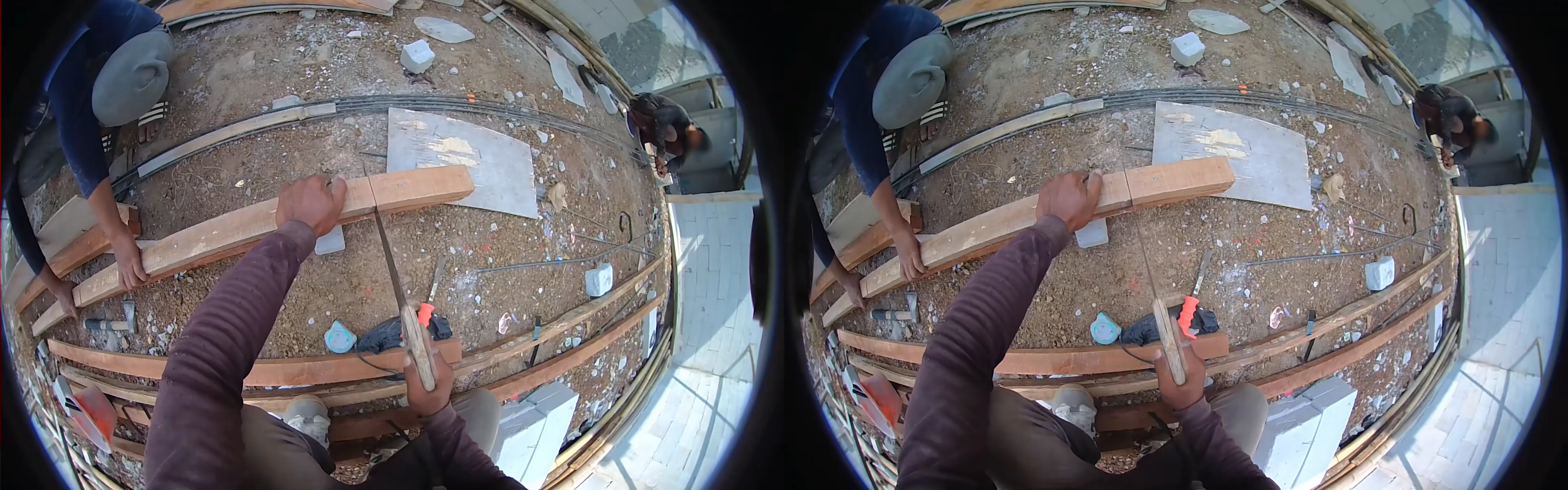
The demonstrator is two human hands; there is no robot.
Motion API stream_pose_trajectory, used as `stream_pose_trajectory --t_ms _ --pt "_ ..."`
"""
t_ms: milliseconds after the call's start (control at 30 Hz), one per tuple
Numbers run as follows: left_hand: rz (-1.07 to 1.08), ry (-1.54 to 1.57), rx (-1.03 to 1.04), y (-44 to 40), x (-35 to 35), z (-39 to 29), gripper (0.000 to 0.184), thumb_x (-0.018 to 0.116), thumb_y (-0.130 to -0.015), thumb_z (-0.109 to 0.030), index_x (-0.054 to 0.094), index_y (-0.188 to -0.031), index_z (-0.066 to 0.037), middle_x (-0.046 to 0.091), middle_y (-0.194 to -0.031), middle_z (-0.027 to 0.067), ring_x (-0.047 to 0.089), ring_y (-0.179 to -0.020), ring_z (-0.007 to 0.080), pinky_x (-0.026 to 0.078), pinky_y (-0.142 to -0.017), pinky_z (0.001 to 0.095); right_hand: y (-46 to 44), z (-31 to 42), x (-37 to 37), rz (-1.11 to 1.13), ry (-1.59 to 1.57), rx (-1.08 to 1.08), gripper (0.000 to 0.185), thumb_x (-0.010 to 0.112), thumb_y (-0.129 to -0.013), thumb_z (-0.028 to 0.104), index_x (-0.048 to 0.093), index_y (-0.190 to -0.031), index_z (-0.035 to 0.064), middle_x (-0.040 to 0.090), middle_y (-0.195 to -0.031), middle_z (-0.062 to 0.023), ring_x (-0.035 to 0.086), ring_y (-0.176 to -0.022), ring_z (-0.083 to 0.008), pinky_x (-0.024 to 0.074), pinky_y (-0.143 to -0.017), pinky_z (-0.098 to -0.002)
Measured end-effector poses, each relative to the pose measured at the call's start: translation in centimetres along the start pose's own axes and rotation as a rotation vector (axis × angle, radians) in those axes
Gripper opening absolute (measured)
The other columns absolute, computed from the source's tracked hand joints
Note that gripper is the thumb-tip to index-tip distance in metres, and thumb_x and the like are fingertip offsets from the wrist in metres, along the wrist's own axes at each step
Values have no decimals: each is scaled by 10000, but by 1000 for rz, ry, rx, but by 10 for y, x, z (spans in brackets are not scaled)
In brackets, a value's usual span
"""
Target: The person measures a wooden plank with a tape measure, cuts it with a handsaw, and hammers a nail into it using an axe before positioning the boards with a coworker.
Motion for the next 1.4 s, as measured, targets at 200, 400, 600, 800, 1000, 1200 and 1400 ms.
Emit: stream_pose_trajectory --t_ms 200,400,600,800,1000,1200,1400 --pt "7 38 4 0 0 -1 555 438 -984 -460 732 -965 11 706 -892 270 678 -904 434 485 -915 503 -115 0 40 33 -202 34 493 621 -927 45 508 -1398 -50 698 -1007 -166 640 -849 -149 521 -785 -308" --pt "-46 5 42 -4 4 3 550 432 -989 -457 732 -940 1 708 -889 268 679 -898 431 480 -911 502 -9 7 -3 24 -38 46 557 585 -916 49 458 -1447 -61 669 -1240 -222 665 -1068 -182 502 -938 -314" --pt "-11 30 24 -2 4 1 563 432 -991 -473 730 -954 3 709 -892 264 679 -903 429 477 -913 509 -91 -13 36 20 -117 28 504 607 -926 65 502 -1396 -82 679 -1188 -213 648 -1011 -184 507 -892 -314" --pt "-89 19 66 -3 1 0 558 435 -992 -468 727 -940 4 709 -871 262 684 -873 426 491 -889 505 -5 -11 1 11 -106 120 535 596 -928 56 476 -1433 -70 687 -1179 -180 631 -942 -143 507 -864 -289" --pt "-58 19 35 -1 3 1 554 434 -992 -466 731 -928 -2 708 -865 264 683 -868 429 494 -888 503 -77 -13 31 14 -165 40 495 601 -919 37 505 -1394 -63 701 -1016 -156 643 -789 -125 527 -745 -262" --pt "-11 6 17 -4 4 0 545 431 -992 -463 731 -940 -11 707 -860 263 681 -863 431 495 -881 504 -12 -19 9 21 -121 127 522 609 -915 58 491 -1404 -80 680 -1170 -210 678 -1022 -218 521 -889 -328" --pt "-45 2 35 -3 5 1 549 424 -994 -465 731 -946 -12 707 -868 264 682 -869 433 493 -887 516 -59 -29 23 40 -88 110 501 608 -923 57 506 -1398 -63 703 -1089 -172 674 -896 -195 534 -813 -329"
Point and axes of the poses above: each hand's wrist, its own y-axis away from the middle knuckle, its own x-axis out of the palm, z = x × y, the point moved 8 cm from there along -y, towards the middle knuckle
